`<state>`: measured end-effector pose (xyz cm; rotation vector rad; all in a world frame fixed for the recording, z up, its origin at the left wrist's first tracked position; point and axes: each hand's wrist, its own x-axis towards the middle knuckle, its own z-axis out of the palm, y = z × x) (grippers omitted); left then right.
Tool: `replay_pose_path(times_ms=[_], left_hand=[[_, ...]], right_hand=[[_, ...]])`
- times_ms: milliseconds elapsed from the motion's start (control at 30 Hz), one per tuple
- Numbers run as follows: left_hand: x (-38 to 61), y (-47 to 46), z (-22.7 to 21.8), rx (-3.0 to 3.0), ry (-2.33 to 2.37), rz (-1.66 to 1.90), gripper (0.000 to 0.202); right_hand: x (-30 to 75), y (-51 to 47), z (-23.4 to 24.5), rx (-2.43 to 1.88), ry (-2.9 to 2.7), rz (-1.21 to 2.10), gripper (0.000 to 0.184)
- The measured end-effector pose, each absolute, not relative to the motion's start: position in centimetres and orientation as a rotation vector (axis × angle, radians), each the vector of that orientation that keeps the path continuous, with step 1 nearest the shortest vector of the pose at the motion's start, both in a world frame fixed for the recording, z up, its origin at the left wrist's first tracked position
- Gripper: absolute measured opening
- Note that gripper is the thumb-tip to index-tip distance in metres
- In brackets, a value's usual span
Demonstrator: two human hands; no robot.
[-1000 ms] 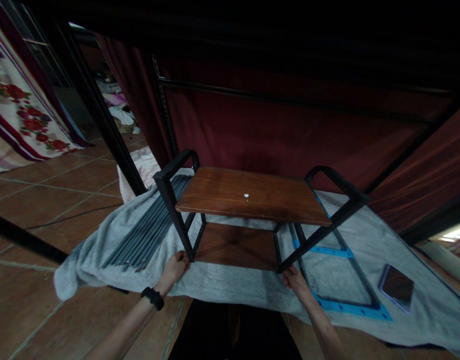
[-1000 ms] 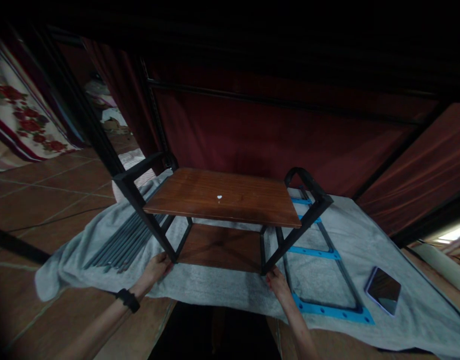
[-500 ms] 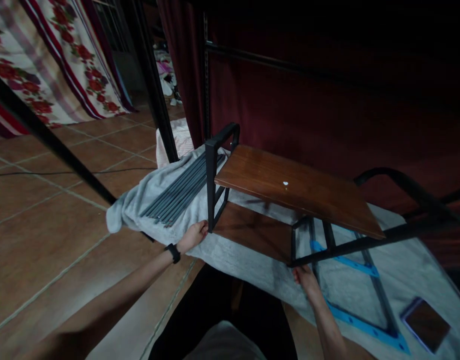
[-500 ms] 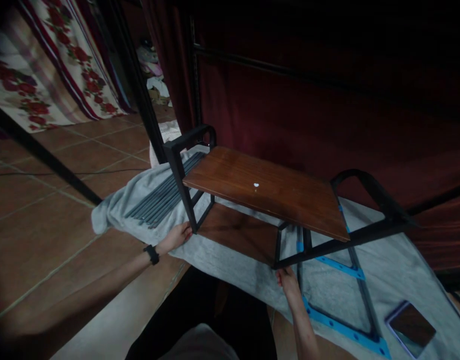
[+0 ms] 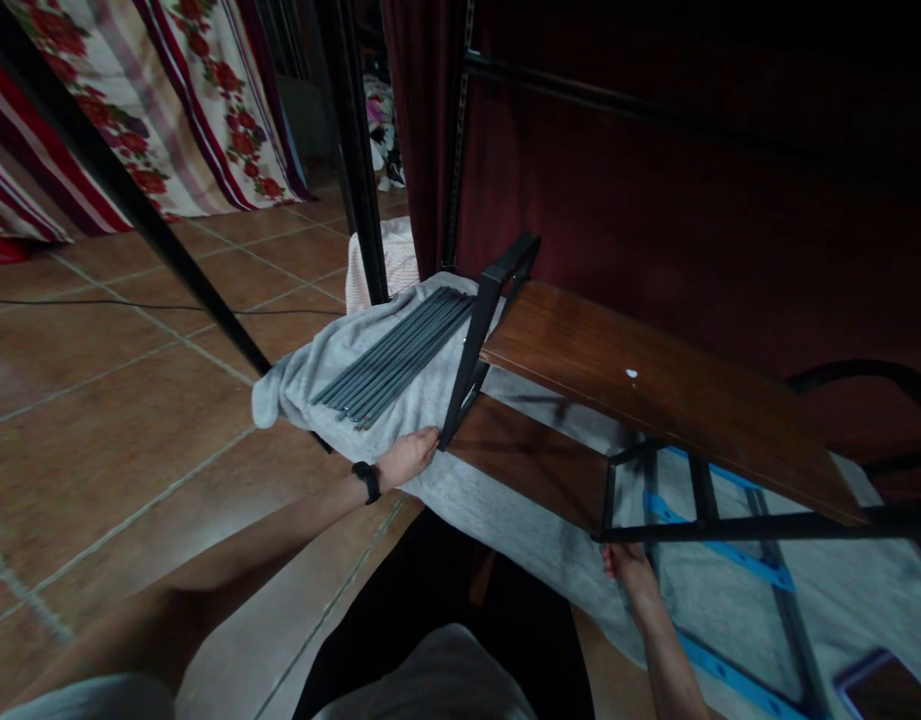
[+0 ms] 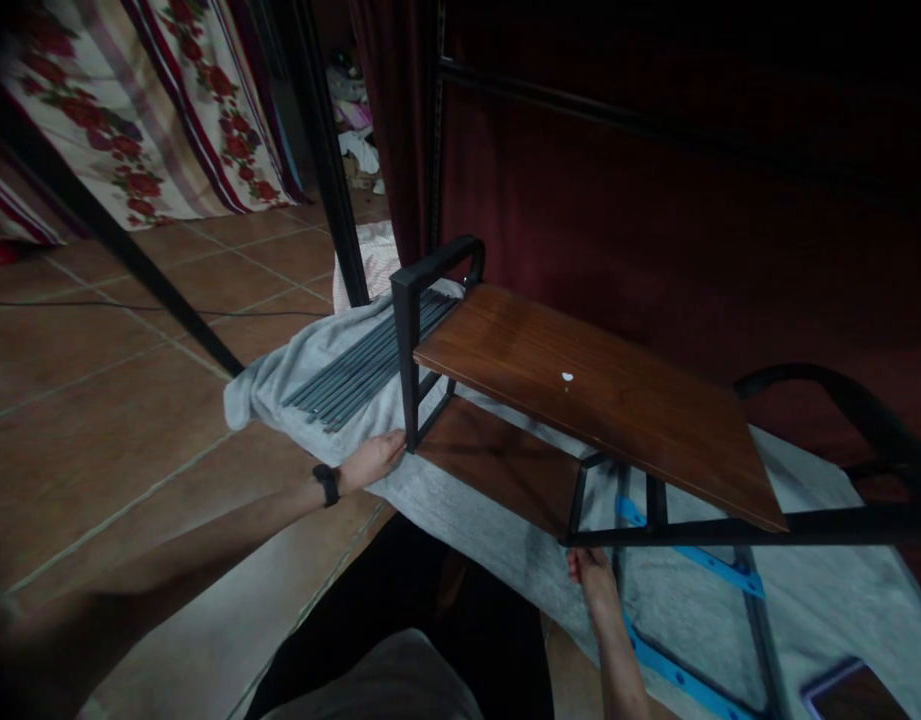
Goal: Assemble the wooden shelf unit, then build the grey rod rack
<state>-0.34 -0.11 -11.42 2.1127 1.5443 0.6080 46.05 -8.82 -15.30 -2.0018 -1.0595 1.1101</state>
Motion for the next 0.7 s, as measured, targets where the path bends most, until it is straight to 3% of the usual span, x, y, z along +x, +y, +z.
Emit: replay_pose_path(times_ms=[300, 700], left_hand=[[-1.6, 0.3, -10.1, 2.528, 1.446, 0.243, 0.024], [-1.7, 0.7, -10.0, 2.526, 1.444, 0.235, 0.025]], right_hand=[[45.3, -8.6, -14.2, -2.021, -1.057, 1.106, 0.028], [45.6, -9.1, -15.1, -1.945, -1.076, 1.098, 0.024]])
